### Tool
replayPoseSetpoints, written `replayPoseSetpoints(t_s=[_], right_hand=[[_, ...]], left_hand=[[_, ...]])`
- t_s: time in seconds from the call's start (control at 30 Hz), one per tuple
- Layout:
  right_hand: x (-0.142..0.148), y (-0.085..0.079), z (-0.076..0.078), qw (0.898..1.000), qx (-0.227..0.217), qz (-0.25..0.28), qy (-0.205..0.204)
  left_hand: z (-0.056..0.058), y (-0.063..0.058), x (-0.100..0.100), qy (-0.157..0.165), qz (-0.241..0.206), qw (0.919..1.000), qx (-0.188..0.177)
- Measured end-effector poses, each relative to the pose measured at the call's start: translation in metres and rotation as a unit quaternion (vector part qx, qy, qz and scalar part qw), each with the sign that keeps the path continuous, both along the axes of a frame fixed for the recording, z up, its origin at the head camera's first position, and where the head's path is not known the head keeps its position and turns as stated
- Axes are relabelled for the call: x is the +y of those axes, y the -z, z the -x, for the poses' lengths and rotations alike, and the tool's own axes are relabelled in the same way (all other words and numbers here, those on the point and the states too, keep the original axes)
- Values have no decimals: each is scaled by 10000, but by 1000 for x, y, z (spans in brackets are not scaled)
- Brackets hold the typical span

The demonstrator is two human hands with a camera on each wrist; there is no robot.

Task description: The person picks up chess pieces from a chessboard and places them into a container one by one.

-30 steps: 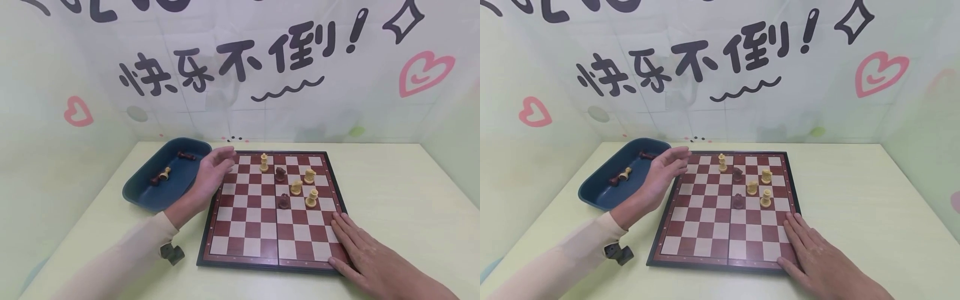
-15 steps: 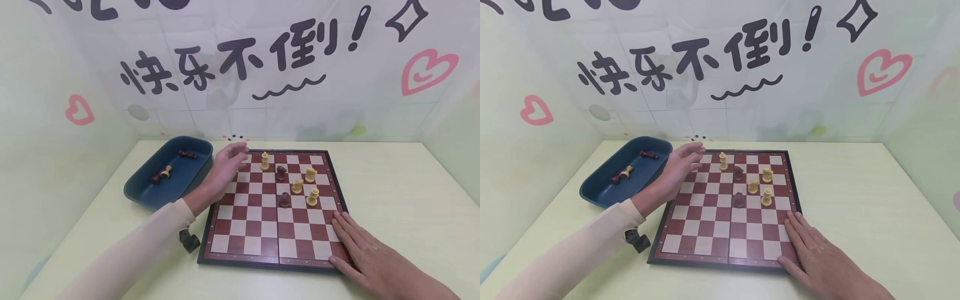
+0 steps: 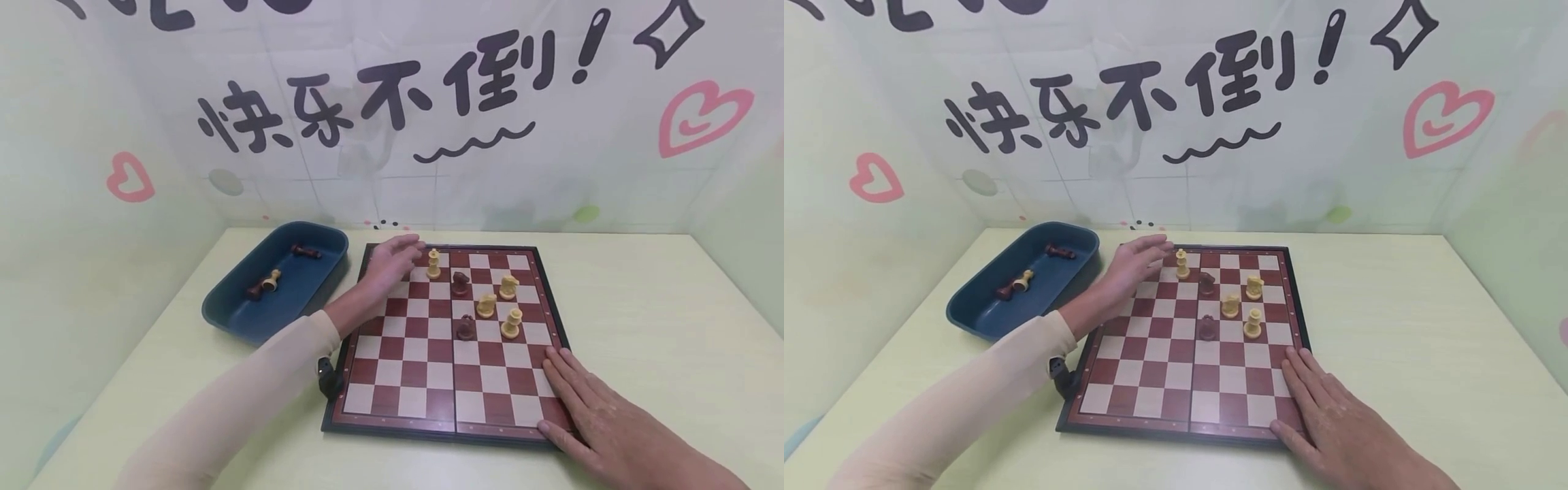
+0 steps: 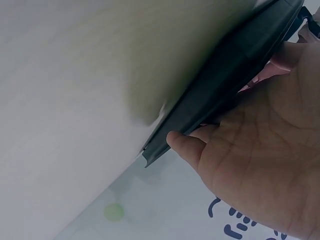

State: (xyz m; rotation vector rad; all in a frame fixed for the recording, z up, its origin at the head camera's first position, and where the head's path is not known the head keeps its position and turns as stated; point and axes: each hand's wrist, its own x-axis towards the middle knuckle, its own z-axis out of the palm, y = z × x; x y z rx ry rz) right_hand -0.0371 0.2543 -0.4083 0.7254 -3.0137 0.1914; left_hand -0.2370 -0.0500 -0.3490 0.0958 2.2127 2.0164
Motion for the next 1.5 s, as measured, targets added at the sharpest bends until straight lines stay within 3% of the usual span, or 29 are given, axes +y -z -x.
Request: replayPoseSetpoints(t_s=[0.2,0.53,1.03,1.3,1.5], right_hand=[[0,2,-2,10000,48,30,-37],[0,1,-3,9999,86,61,-47],[-2,-2,-2,9997,-168,120,111],[-2,-1,-1,9999,1,162,1],[0,0,-2,9999,-46,137,55]], left_hand=[[4,7,8,222,116,9993,-264],[2,10,15,514,600,9966,-220],[5,13,16,485,1044,9933,-77],[4,15,14,371,1215,9919,-21],[5,3,16,447,969,9942,161]])
